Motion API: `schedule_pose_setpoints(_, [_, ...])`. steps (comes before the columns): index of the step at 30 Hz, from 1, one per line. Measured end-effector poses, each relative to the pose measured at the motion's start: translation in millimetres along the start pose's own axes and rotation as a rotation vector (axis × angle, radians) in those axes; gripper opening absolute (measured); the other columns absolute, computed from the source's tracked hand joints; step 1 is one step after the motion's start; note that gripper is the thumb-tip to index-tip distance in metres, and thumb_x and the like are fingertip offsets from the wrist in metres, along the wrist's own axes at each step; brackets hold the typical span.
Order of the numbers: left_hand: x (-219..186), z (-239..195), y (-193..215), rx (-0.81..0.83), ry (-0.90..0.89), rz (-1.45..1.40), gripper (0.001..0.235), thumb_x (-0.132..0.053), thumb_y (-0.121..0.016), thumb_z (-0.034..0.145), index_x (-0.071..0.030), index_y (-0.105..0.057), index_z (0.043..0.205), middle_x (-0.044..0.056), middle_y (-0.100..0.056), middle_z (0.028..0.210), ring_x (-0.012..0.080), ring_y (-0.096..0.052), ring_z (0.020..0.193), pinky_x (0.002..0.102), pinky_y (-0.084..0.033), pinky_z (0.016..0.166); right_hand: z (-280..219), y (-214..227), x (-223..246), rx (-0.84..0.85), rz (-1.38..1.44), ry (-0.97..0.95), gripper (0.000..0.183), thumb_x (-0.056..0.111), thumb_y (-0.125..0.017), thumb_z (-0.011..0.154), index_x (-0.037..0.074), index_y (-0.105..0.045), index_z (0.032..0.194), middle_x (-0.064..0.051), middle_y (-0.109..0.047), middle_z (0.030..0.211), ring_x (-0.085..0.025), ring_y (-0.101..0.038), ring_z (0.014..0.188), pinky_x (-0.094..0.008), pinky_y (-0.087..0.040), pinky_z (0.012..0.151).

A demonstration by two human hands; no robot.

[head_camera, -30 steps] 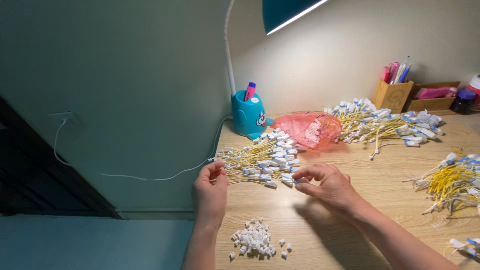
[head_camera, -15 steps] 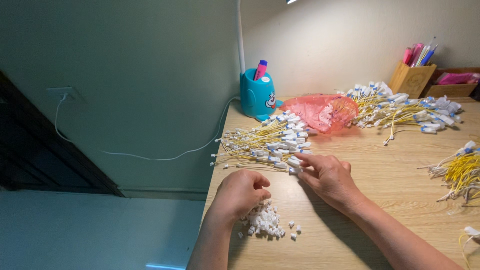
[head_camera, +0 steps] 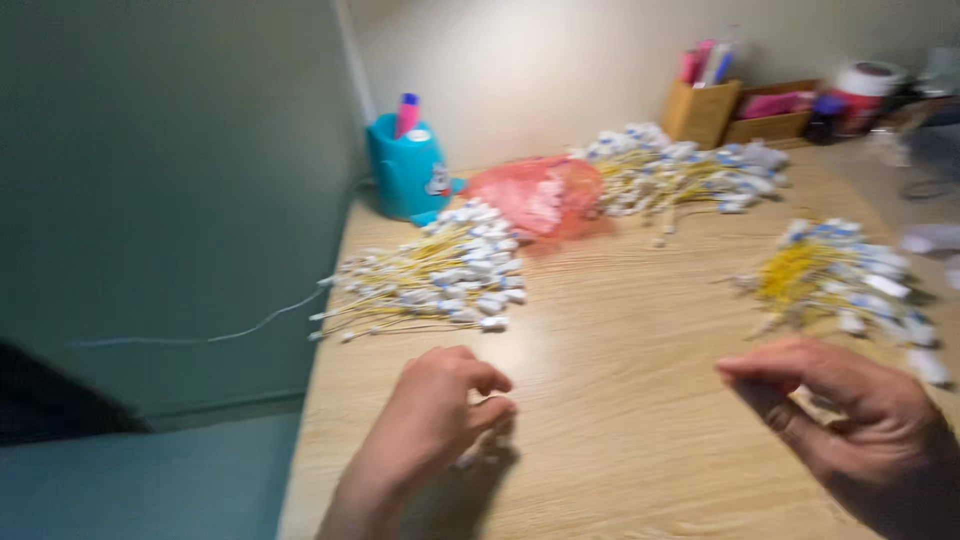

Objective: The person assembles fiber optic cables by hand at a wooden desk. They pick up a yellow fiber optic cable and a white plastic connector, then insert the cable into the connector. The person repeats this process multiple times, handling the components and placing the finished cables on the table.

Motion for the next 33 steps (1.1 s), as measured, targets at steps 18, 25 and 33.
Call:
schedule_pose_setpoints(18, [-25.1, 14.6, -67.7, -0.336, -0.467, -0.193, 0.01, -0.031, -0.071, 0.078, -0.028, -0.076, 0.086, -0.011, -0.071, 0.065, 0.0048, -0.066, 0.054, 0.022, -0.052, 0.049, -30.6, 81.2, -84.0, 0.175, -0.586, -0.167, 0.024, 0.024, -0.066, 0.083, 0.021, -0.075, 0.105, 0.008, -0.072, 0.091, -0.011, -0.069, 0.074, -0.032, -0.056, 0.061])
schedule_pose_setpoints(25, [-43.2, 9.6, -69.8, -0.41, -0.358, -0.291, 0.005, -0.028, -0.075, 0.073, -0.029, -0.078, 0.077, -0.011, -0.07, 0.058, 0.0066, -0.06, 0.043, 0.021, -0.049, 0.045, -2.7, 60.2, -124.6, 0.552, -0.808, -0.485, 0.024, 0.044, -0.056, 0.089, 0.04, -0.07, 0.107, 0.019, -0.058, 0.116, -0.013, -0.049, 0.113, -0.035, -0.037, 0.095])
schedule_pose_setpoints(33, [-57.7, 4.6, -72.6, -0.223, 0.173, -0.813, 0.033, -0.025, -0.082, 0.069, -0.022, -0.085, 0.102, 0.0, -0.091, 0.08, 0.0037, -0.081, 0.072, 0.018, -0.056, 0.061, 19.7, 67.2, -92.5, 0.302, -0.492, -0.23, 0.012, 0.032, -0.063, 0.084, 0.023, -0.071, 0.086, 0.012, -0.077, 0.077, -0.009, -0.07, 0.071, -0.026, -0.047, 0.074])
Point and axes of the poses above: each hand's wrist, its own z-axis towards the middle knuckle, its own y-axis out of the back of the hand, x = y × z, the point moved 2 cm from there along z, towards the middle knuckle
